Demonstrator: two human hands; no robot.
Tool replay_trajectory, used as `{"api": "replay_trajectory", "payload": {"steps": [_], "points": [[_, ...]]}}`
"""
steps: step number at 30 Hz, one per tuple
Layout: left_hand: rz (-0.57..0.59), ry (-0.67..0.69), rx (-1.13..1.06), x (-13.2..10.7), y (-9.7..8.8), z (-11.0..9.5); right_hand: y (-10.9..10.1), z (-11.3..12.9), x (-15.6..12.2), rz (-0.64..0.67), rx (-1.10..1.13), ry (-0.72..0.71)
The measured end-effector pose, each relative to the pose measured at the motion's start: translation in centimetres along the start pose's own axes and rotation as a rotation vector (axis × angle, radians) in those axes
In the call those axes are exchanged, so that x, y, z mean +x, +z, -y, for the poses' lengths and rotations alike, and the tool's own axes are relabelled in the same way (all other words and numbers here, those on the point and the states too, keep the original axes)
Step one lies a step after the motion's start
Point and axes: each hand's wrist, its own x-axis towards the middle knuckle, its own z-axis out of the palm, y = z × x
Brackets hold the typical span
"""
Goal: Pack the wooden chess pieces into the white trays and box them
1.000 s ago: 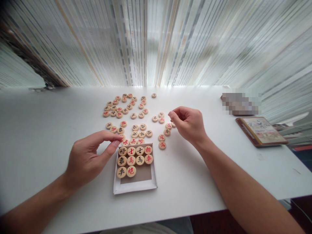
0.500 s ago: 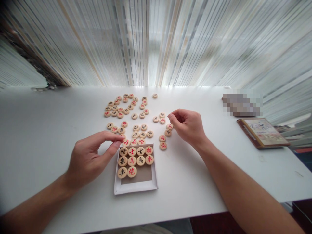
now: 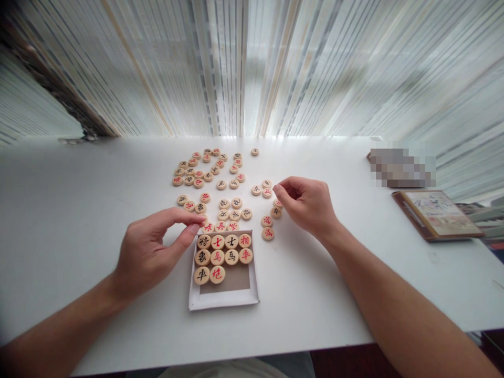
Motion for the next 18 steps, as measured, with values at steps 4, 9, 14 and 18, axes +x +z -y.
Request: {"api": "replay_trajectory", "payload": {"steps": [4,9,14,18], "points": [[0.003,-0.003,0.011,0.0,0.1,0.0,0.0,0.0,0.0,0.006,0.014,0.015],[0.0,0.003,0.02,-0.2,0.1,0.1,-0.2,0.2,0.2,0.011,0.075,0.053],[0.019,-0.013,0.02,-0.2,0.0,0.2,-0.6,0.1,0.8,0.008,0.192,0.118],[0.025,-0.016,0.015,-0.3,0.0,0.3,-0.7,-0.5,1.3,-0.005,0.268,0.151]]}}
